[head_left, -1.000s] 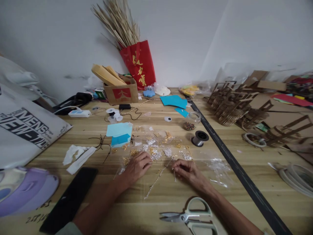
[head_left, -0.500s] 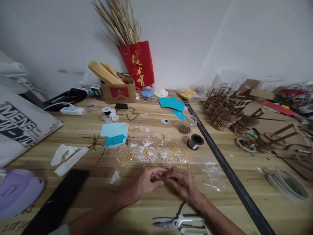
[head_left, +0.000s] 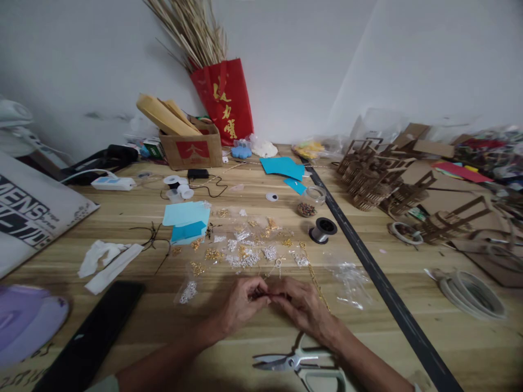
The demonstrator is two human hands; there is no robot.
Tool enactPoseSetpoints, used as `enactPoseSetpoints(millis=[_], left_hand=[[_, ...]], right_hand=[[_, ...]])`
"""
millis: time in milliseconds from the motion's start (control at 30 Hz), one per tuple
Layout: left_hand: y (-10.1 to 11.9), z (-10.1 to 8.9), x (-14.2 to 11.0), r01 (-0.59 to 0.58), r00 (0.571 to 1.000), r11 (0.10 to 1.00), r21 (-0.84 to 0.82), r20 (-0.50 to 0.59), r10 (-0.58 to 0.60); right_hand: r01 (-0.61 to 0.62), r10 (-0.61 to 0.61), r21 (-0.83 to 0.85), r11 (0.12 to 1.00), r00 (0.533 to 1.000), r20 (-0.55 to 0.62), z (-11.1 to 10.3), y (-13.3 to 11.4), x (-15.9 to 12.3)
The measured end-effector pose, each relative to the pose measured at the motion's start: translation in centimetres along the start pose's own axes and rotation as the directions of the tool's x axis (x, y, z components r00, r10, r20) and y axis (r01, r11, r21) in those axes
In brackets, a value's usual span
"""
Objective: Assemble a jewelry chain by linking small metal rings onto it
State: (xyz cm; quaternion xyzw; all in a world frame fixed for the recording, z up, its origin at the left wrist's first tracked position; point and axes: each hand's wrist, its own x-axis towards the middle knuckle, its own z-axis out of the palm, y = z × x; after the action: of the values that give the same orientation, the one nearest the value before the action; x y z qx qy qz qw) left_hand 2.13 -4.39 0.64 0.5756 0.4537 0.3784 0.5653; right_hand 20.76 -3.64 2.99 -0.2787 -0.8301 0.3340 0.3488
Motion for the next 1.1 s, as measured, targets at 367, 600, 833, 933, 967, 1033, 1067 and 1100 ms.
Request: enactPoseSetpoints(millis=[367,600,833,933,967,1033,1067,1100], left_hand=[[0.8,-0.7,-0.4,0.107,0.994,0.945,-0.309,0.034,-0.102],[0.9,-0.6,-0.4,0.105,0.994,0.935,-0.338,0.009,-0.108],[0.4,0.2,-0.7,0.040,0.999,0.964,-0.264,-0.006,-0.043],[-0.2,0.4,-0.8,-0.004,0.999,0.977,-0.212,-0.043,-0.006],[-0.4,0.4,-0.9,-0.022,0.999,0.981,-0.192,-0.053,0.012],[-0.7,0.5,-0.9,-0.047,0.998,0.984,-0.171,-0.049,0.039],[-0.7,0.4,-1.0,-0.050,0.998,0.984,-0.173,-0.041,0.044],[-0.6,0.4,-1.0,-0.048,0.999,0.982,-0.184,-0.033,0.042]], right_hand=[[-0.088,0.088,0.012,0.996,0.996,0.005,0.5,-0.1,-0.1],[-0.133,0.130,-0.038,0.990,0.988,-0.085,1.3,0.1,-0.3],[-0.210,0.201,-0.075,0.975,0.972,-0.120,2.3,0.2,-0.3],[-0.267,0.264,-0.011,0.964,0.959,-0.102,2.5,0.3,-0.4],[-0.289,0.290,0.024,0.957,0.953,-0.090,2.5,0.3,-0.4],[-0.328,0.335,0.099,0.939,0.940,-0.067,2.5,0.1,-0.4],[-0.340,0.350,0.134,0.931,0.935,-0.060,2.4,0.0,-0.3],[-0.345,0.358,0.164,0.924,0.932,-0.057,2.3,-0.1,-0.3]])
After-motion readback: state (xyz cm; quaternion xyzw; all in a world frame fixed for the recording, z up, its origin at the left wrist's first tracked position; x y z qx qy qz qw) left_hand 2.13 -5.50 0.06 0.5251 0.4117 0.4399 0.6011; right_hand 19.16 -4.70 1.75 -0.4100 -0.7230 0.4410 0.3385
